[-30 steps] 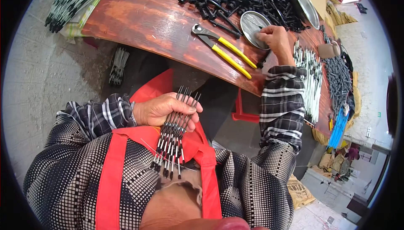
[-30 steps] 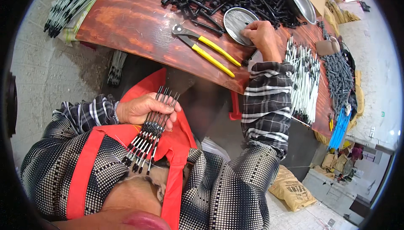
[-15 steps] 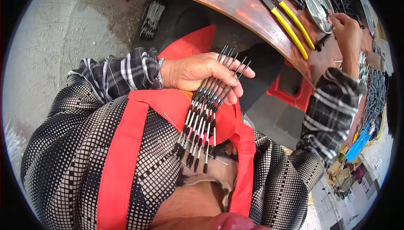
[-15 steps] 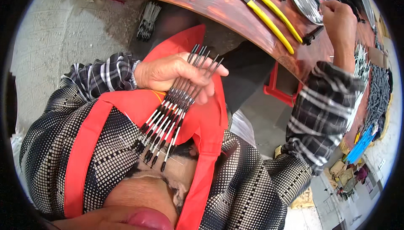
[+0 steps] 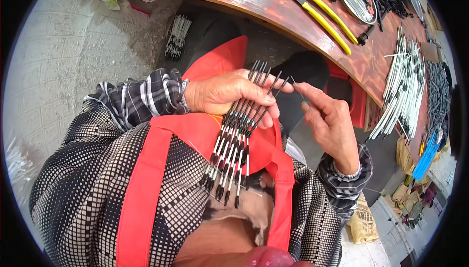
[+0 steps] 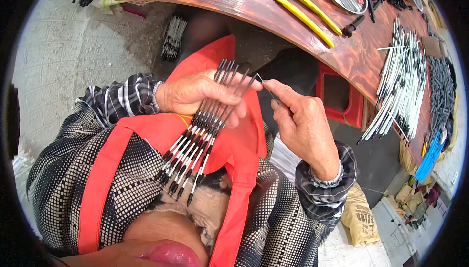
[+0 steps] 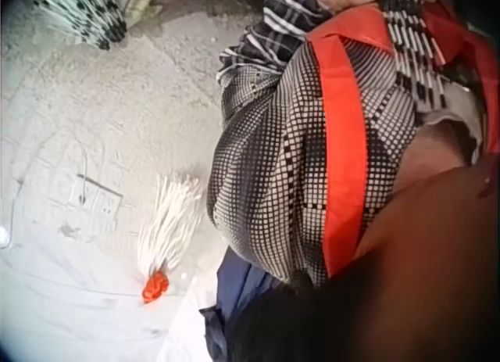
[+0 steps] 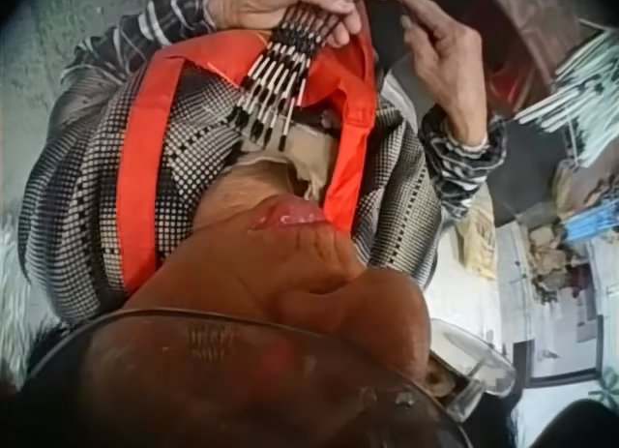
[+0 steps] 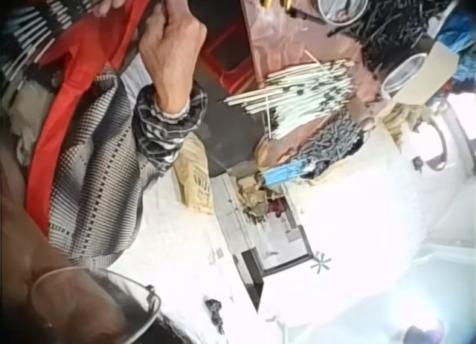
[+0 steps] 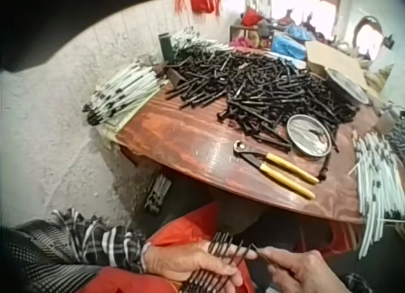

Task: The person weaves wire through a bundle of tipped rods by hand, spreads them out, and handles plastic components from the table.

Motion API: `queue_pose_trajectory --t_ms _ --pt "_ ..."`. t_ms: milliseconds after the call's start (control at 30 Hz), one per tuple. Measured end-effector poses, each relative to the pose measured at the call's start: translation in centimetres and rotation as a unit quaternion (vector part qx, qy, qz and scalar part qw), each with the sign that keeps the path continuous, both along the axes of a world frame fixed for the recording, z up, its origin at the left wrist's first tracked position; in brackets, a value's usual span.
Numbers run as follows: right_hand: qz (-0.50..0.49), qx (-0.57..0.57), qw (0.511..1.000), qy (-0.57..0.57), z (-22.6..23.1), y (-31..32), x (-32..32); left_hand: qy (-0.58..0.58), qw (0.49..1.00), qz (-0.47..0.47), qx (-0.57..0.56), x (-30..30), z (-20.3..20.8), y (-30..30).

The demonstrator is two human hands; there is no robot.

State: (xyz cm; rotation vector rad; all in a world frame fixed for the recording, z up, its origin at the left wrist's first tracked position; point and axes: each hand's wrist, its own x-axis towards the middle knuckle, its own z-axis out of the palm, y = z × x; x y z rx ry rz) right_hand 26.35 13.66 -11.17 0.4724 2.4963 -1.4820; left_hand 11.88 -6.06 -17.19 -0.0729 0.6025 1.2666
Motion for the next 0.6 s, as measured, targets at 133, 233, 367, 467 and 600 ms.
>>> queue_pose_trajectory --t_ms 133,233,367,467,600 --pt "0.038 0.015 0.999 -0.015 0.16 0.11 0.28 -0.002 1.000 0.002 -0.006 0.09 -0.30 -0.08" --pt "0.075 0.042 0.996 0.010 0.13 0.01 -0.12 -0.013 1.000 -0.011 -0.004 0.21 -0.41 0.00" --pt "0.077 0.041 0.996 -0.022 0.34 -0.30 -0.30 -0.015 1.000 -0.006 0.001 0.24 -0.65 0.02" --pt "0.071 0.039 0.997 -0.012 0.22 -0.10 -0.19 -0.011 1.000 -0.003 0.005 0.12 -0.93 0.05" --pt "0.090 0.037 0.995 -0.018 0.15 0.01 -0.55 -0.001 1.000 -0.004 0.011 0.36 -0.89 0.16"
